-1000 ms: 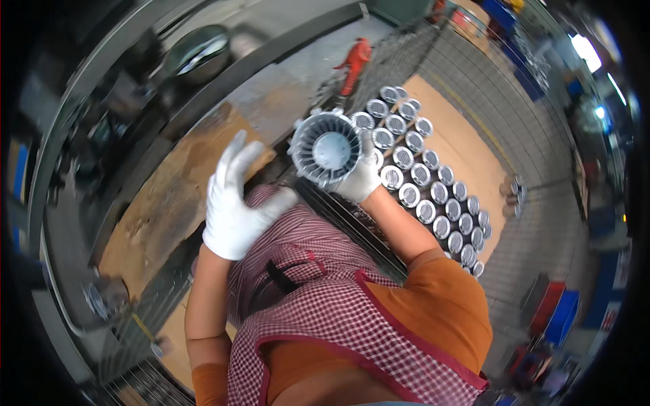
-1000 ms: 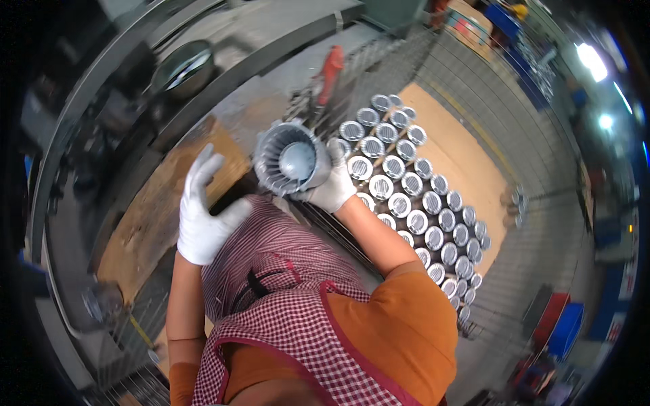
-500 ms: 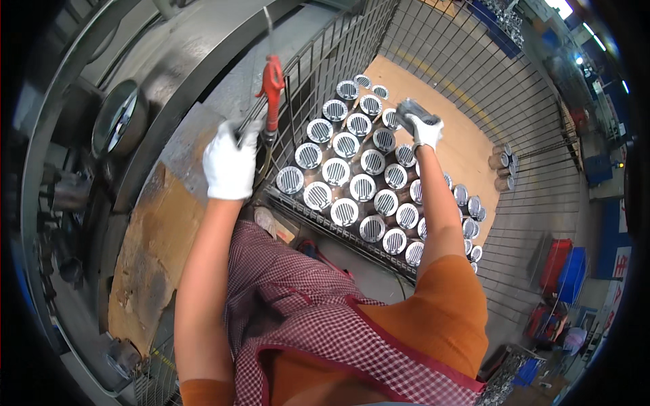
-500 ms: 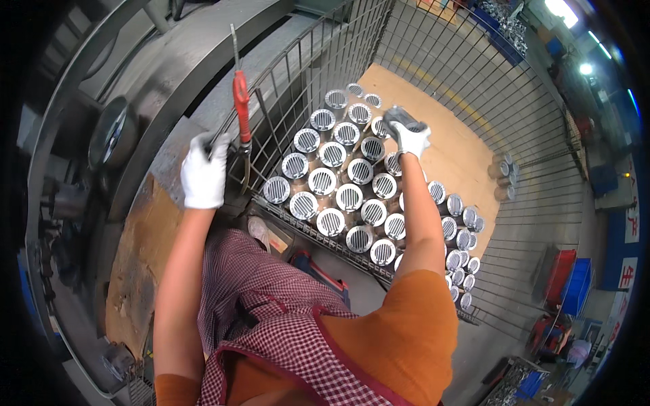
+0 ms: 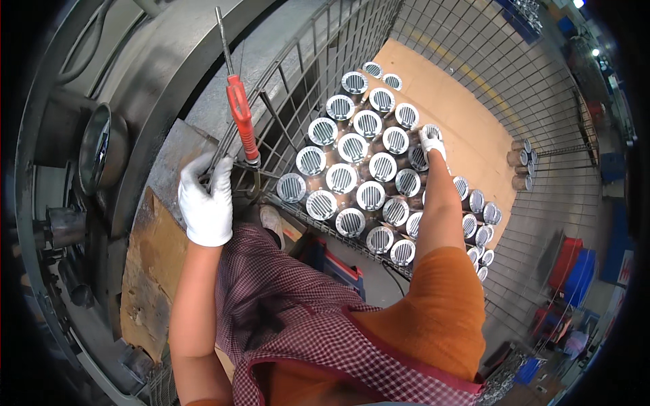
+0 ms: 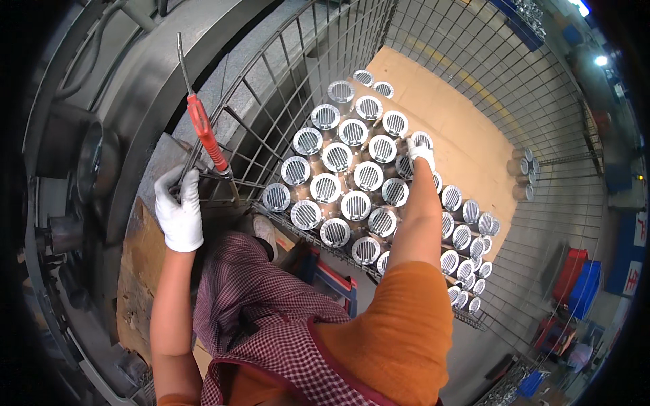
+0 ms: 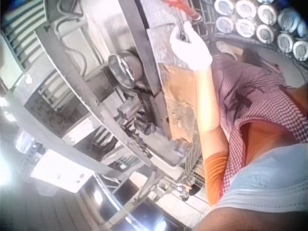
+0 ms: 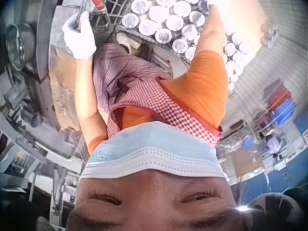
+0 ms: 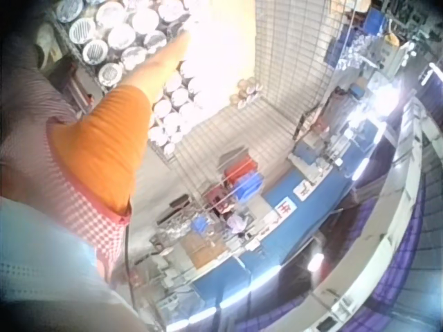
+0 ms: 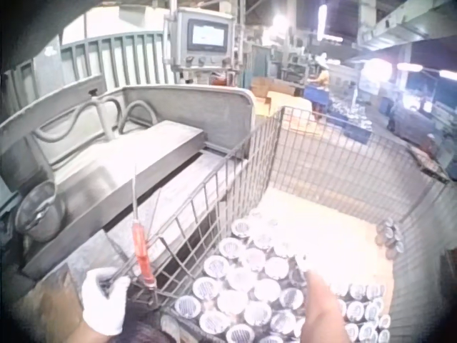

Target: The recorder operates a press machine and uses a screwdriver and pneumatic tool to process metal cylindrical components in a factory.

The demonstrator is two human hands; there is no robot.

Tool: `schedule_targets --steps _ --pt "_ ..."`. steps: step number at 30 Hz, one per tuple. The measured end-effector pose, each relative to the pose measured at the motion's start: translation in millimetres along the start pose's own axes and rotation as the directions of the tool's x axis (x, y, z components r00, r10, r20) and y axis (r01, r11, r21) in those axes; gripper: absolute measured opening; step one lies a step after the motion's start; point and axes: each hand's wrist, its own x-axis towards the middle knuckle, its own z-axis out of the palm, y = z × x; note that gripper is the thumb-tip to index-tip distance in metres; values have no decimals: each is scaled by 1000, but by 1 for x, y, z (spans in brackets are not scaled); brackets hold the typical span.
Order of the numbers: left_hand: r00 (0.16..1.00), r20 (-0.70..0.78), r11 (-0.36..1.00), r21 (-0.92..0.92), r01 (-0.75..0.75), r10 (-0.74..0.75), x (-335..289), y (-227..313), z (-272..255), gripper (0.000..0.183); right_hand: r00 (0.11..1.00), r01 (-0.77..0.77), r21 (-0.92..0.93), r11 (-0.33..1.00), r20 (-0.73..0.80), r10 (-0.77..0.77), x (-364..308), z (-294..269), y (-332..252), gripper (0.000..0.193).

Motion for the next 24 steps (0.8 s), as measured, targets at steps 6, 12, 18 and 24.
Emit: schedule_targets --steps 6,12,18,24 --pt "1000 28 1000 -9 -9 9 4 3 3 32 955 199 -73 977 -208 -210 -79 -23 -23 72" --pt "954 184 972 52 230 -236 11 19 -15 54 379 915 165 368 -661 -648 -239 -55 -143 24" --pt "926 359 981 189 53 -119 3 23 -38 45 -452 891 -352 -285 -744 -493 -437 -91 -222 25" --pt "990 137 990 131 -49 31 -87 -30 -117 40 -87 995 8 -98 -392 -916 -409 -25 -278 27"
